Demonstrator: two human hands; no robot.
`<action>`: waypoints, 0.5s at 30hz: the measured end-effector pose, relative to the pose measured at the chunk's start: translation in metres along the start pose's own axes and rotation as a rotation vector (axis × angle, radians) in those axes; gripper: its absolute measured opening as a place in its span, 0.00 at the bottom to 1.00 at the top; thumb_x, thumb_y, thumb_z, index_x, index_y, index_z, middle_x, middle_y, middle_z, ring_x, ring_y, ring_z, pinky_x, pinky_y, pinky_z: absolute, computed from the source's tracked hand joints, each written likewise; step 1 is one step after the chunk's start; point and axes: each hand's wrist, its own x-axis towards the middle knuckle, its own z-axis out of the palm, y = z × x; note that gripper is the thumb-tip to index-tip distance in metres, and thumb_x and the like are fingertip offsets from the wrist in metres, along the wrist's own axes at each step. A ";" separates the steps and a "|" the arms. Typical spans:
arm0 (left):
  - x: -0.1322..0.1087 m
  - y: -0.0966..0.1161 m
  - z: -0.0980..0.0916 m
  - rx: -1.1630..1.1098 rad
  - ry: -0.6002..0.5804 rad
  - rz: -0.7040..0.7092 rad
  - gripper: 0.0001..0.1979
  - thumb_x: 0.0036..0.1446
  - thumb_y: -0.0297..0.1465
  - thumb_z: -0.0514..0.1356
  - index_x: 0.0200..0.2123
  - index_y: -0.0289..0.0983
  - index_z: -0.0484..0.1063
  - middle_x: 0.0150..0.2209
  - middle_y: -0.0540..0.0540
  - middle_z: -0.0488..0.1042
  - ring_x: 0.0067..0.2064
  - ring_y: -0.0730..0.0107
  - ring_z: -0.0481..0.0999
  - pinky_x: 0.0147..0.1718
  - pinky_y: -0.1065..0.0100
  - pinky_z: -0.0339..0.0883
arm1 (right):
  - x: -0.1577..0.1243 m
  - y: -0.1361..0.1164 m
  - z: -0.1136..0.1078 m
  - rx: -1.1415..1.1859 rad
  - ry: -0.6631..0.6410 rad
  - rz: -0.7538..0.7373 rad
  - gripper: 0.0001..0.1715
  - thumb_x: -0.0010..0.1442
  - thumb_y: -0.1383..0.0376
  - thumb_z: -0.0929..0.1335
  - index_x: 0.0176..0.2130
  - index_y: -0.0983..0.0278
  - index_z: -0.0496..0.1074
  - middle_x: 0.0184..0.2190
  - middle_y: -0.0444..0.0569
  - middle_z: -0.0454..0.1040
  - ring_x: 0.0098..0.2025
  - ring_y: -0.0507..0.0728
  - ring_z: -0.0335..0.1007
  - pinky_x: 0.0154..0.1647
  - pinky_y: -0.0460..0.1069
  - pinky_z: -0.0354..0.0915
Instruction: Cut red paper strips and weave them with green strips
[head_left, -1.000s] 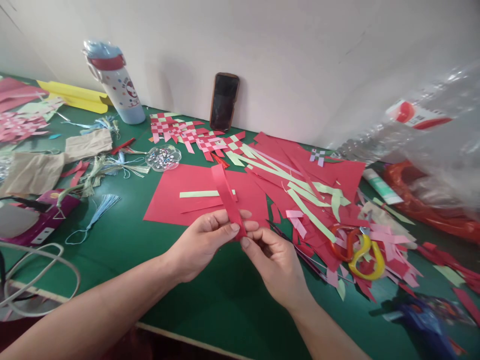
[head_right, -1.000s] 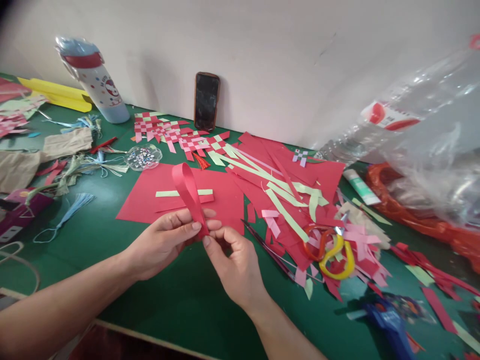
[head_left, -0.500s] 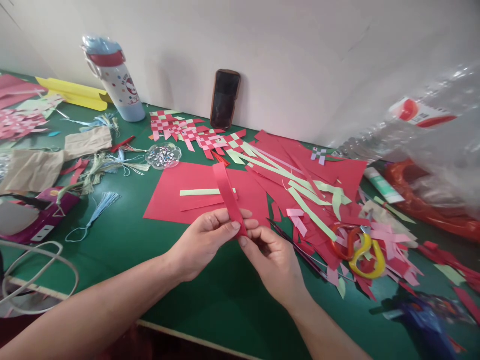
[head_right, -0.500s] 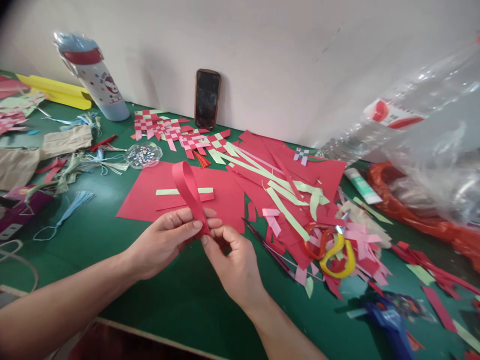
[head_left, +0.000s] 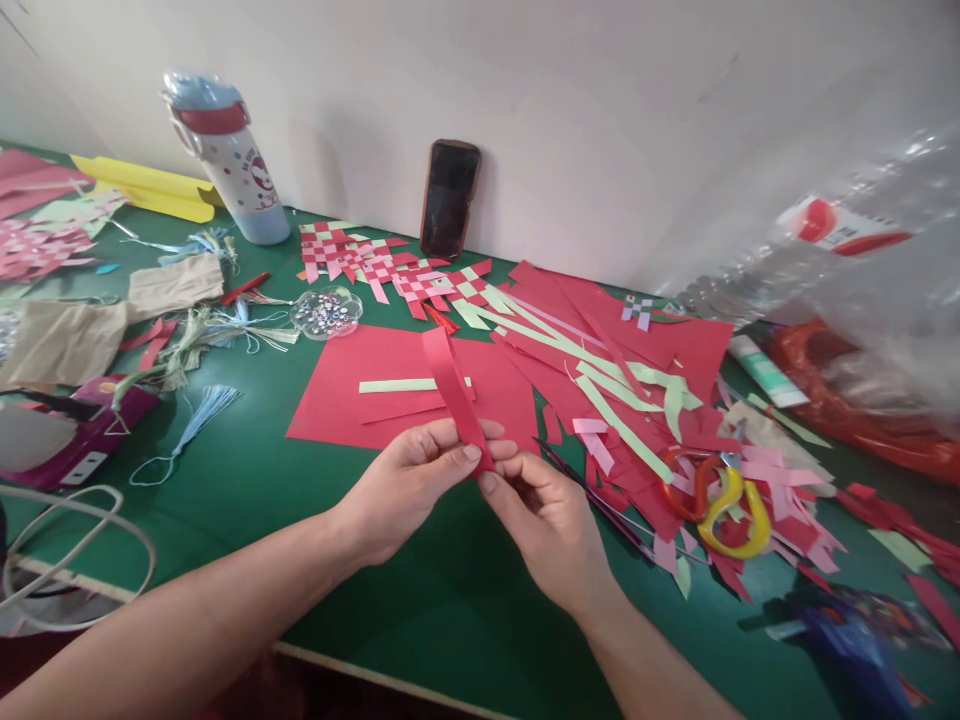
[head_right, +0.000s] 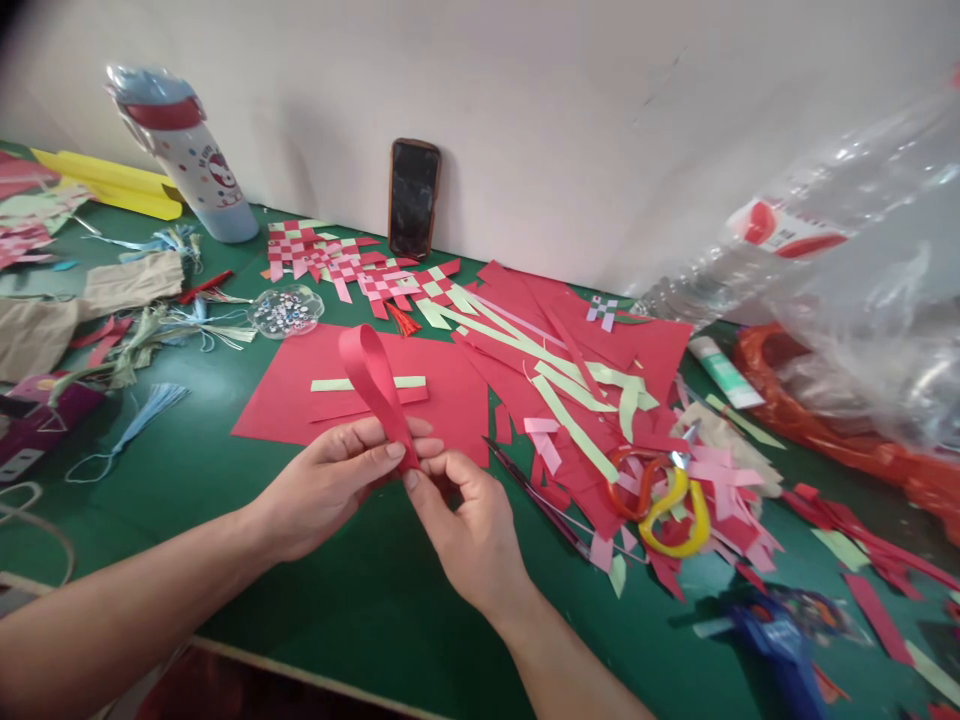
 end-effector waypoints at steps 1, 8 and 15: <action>0.001 0.000 0.000 -0.001 0.000 0.000 0.12 0.59 0.35 0.66 0.45 0.37 0.79 0.40 0.45 0.82 0.46 0.66 0.79 0.52 0.65 0.67 | 0.000 0.000 0.000 0.014 -0.005 0.000 0.16 0.61 0.52 0.69 0.32 0.62 0.73 0.30 0.47 0.74 0.32 0.54 0.67 0.35 0.48 0.65; 0.001 -0.002 -0.003 0.011 -0.007 0.059 0.09 0.62 0.33 0.64 0.44 0.37 0.79 0.42 0.46 0.81 0.43 0.70 0.77 0.49 0.67 0.68 | 0.002 0.000 -0.003 0.138 0.009 0.040 0.20 0.59 0.50 0.71 0.27 0.62 0.69 0.21 0.41 0.63 0.24 0.49 0.56 0.24 0.45 0.57; 0.001 0.000 -0.002 0.040 -0.026 0.039 0.06 0.59 0.33 0.67 0.33 0.35 0.77 0.31 0.51 0.77 0.35 0.76 0.75 0.40 0.74 0.68 | 0.001 0.001 -0.002 0.179 0.032 0.029 0.22 0.59 0.50 0.71 0.25 0.62 0.67 0.20 0.39 0.59 0.23 0.49 0.52 0.23 0.45 0.52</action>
